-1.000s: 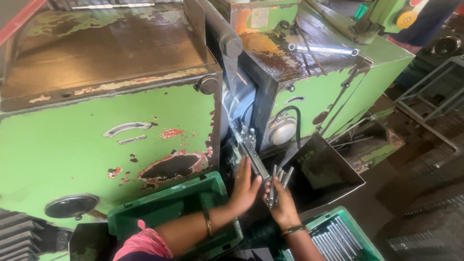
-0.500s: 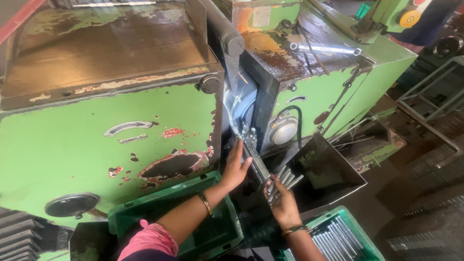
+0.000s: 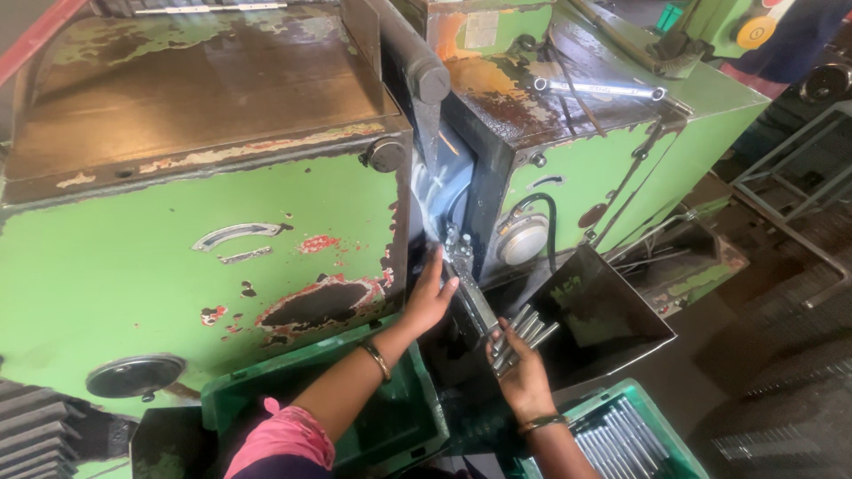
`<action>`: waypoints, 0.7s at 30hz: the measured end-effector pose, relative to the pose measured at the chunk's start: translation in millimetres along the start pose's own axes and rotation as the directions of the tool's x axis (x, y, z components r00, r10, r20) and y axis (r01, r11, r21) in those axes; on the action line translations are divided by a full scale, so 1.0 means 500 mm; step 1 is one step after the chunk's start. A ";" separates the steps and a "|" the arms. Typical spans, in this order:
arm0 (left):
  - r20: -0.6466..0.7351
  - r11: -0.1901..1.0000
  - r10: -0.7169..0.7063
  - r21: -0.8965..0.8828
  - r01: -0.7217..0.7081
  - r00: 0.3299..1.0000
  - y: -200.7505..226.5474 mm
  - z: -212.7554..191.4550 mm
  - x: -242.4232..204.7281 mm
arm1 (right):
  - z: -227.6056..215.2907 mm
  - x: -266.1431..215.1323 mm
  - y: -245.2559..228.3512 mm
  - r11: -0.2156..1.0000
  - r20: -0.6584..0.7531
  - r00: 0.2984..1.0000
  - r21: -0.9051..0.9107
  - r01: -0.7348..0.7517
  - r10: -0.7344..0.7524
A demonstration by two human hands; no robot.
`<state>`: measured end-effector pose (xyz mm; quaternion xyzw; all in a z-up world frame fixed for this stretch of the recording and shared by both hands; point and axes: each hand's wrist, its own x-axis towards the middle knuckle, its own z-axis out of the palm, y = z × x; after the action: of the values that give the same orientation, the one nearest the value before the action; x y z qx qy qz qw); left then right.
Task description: The person repeatedly picks up metal rods from a green bin and grinds them against a rotating grinding wheel on a green machine. After grinding, the rods are placed into a second green bin.
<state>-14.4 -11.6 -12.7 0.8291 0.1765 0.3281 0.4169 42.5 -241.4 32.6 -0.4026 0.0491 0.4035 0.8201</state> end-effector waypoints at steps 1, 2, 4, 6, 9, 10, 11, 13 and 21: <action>0.000 1.000 0.014 -0.014 -0.014 1.000 0.001 -0.003 0.002 | 0.000 0.000 0.000 1.000 0.009 1.000 0.009 -0.002 0.002; -0.001 1.000 0.019 -0.014 -0.019 1.000 0.001 -0.005 0.004 | 0.000 0.000 0.000 1.000 0.010 1.000 0.017 0.001 -0.001; -0.003 1.000 0.029 -0.013 -0.029 1.000 0.004 -0.011 0.010 | 0.004 -0.001 -0.001 0.999 0.012 1.000 0.034 0.007 -0.008; 0.045 0.997 -0.070 -0.041 0.072 0.996 0.006 -0.016 0.015 | 0.007 -0.006 -0.003 0.999 0.022 1.000 0.035 0.007 -0.008; 0.046 0.997 -0.060 -0.055 0.062 0.997 0.008 -0.023 0.023 | 0.013 -0.015 -0.005 1.000 0.000 1.000 0.030 0.006 -0.006; 0.032 0.998 -0.030 -0.056 0.032 0.999 0.008 -0.024 0.025 | 0.014 -0.018 -0.006 1.000 -0.013 1.000 0.026 0.005 -0.004; 0.036 0.997 -0.048 -0.062 0.050 0.998 0.008 -0.025 0.027 | 0.016 -0.020 -0.007 1.000 -0.014 1.000 0.021 0.009 -0.009; 0.044 0.993 -0.084 -0.076 0.087 0.996 0.006 -0.026 0.029 | 0.015 -0.021 -0.008 1.000 -0.018 1.000 0.013 0.017 -0.016; -0.098 0.997 -0.062 -0.046 0.058 0.993 -0.003 -0.012 0.037 | -0.001 -0.017 -0.007 0.987 0.121 0.992 0.155 -0.049 0.030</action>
<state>-5.1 3.2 -3.9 0.7969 0.2149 0.3598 0.4351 39.6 -248.2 37.9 -0.3109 0.0400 0.4377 0.8427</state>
